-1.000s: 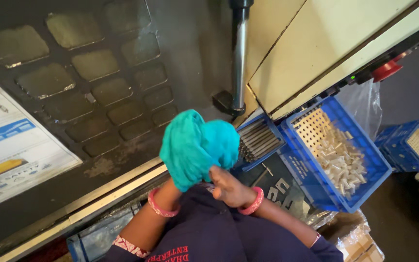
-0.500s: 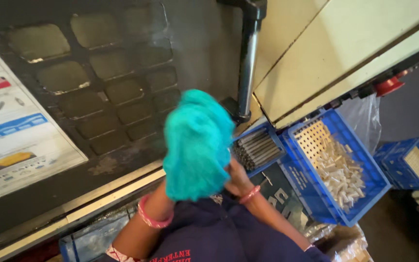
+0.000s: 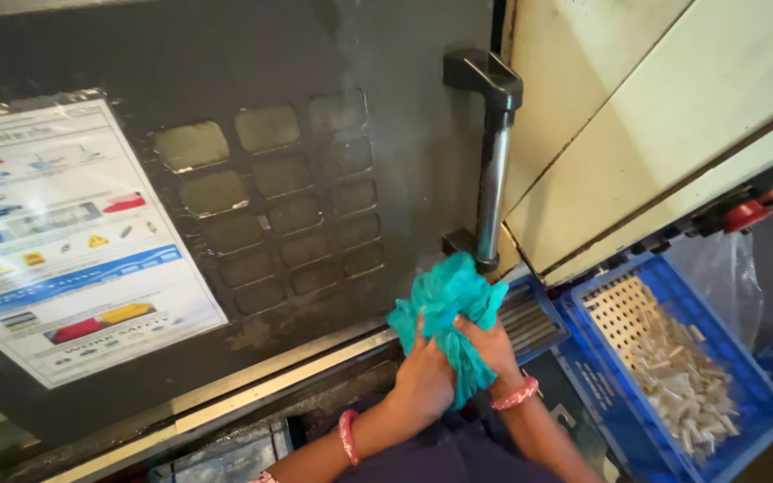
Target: The person opens the CNC machine door, removes a metal rod from the chuck, and places it into a blue crate. They then wipe the machine door with a cloth and close it. The person repeats the process of removing another metal rod and placing it into the crate.
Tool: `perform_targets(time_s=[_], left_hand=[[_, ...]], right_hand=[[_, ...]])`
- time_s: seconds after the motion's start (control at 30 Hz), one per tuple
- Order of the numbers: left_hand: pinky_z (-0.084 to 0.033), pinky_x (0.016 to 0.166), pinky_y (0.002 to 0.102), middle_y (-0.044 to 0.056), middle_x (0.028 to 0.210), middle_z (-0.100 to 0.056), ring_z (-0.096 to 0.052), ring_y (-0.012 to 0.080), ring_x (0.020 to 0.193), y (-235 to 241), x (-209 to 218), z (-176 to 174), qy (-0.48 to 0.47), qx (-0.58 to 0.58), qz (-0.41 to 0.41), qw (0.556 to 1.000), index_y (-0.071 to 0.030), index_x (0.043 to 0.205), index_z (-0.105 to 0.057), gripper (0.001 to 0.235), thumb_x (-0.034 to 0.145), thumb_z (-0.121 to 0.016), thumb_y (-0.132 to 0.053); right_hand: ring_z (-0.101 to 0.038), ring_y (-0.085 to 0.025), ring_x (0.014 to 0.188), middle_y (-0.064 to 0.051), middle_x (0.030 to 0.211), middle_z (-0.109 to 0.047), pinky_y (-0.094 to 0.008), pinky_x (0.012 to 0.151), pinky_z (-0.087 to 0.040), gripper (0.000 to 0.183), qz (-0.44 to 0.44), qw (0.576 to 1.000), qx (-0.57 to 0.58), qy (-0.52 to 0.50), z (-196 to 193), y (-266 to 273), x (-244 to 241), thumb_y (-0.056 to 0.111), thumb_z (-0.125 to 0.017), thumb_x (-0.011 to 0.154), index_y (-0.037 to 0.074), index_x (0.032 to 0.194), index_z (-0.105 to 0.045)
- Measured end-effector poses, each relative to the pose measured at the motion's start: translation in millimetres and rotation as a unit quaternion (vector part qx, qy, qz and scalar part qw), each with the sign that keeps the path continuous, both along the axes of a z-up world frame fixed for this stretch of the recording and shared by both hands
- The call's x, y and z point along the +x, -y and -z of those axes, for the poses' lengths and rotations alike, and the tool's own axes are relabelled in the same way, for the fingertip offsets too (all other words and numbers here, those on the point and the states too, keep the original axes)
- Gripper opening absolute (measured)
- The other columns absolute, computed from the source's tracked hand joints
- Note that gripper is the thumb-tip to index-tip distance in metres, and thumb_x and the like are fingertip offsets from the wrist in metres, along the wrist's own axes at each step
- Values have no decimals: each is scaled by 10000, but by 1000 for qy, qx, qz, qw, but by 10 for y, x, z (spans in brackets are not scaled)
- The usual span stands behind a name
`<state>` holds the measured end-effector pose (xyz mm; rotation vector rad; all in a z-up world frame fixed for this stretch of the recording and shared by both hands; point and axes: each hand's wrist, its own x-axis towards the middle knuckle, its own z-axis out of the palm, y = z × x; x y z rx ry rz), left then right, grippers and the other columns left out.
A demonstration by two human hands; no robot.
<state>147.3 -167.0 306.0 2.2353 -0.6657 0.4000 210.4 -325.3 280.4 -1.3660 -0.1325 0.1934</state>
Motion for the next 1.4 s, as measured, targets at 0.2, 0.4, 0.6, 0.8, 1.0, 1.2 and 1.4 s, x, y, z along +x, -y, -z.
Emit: perform_targets(time_s=[0.2,0.4,0.6,0.8,1.0,1.2,1.4], left_hand=[[-134,1255,730,175,1397,-623,-461,397,1443,-156,12,-148,85,61,-2,995,-37,1234,-672,381,892,-667,-204],[-155,1198,712,181,1310,-640,-451,402,1384,-473,21,-606,-5,44,92,995,-67,1107,-728,501,632,-798,-209],[-464,1133,532,99,1180,-692,-586,326,1221,-860,124,-828,-216,-136,131,958,-145,1084,-713,429,819,-840,-459],[-347,973,632,287,1444,-441,-419,579,1298,-789,-10,-918,132,-51,3,990,-102,1094,-635,819,392,-936,-400],[-447,978,543,195,1344,-566,-527,465,1191,-667,-36,-498,18,-28,-24,999,-75,1186,-681,684,531,-861,-154],[-485,974,508,229,1194,-705,-627,453,1104,-627,96,131,72,-207,-45,975,-39,1144,-706,381,833,-751,-254],[-549,865,459,212,1151,-715,-676,323,1000,-502,170,404,-250,-705,129,651,61,1246,-688,482,1088,-579,-381]], right_hand=[[-683,-264,1106,-155,1284,-685,-399,929,-559,439,42,992,93,-69,151,25,-122,30,-531,963,2,1401,-539],[-672,-265,1149,-146,1328,-655,-419,965,-558,444,7,996,90,-5,500,338,-131,33,-534,978,-2,1421,-514],[-665,-293,1151,-170,1342,-635,-455,951,-572,476,-34,994,54,-84,199,531,-225,168,-543,984,13,1433,-502],[-574,-268,1301,-115,1461,-560,-438,1068,-478,666,-80,976,151,-133,23,216,-376,513,-407,993,68,1489,-424],[-521,-307,1323,-161,1457,-532,-508,1096,-434,700,-171,964,159,-130,161,168,-629,509,-472,1031,20,1523,-380],[-450,-254,1448,-116,1546,-485,-452,1207,-348,868,-350,912,168,-129,144,8,-738,625,-513,992,-16,1558,-365],[-398,-251,1486,-122,1614,-390,-448,1235,-320,995,-349,929,114,-38,-128,-152,-708,678,-579,939,14,1614,-277]])
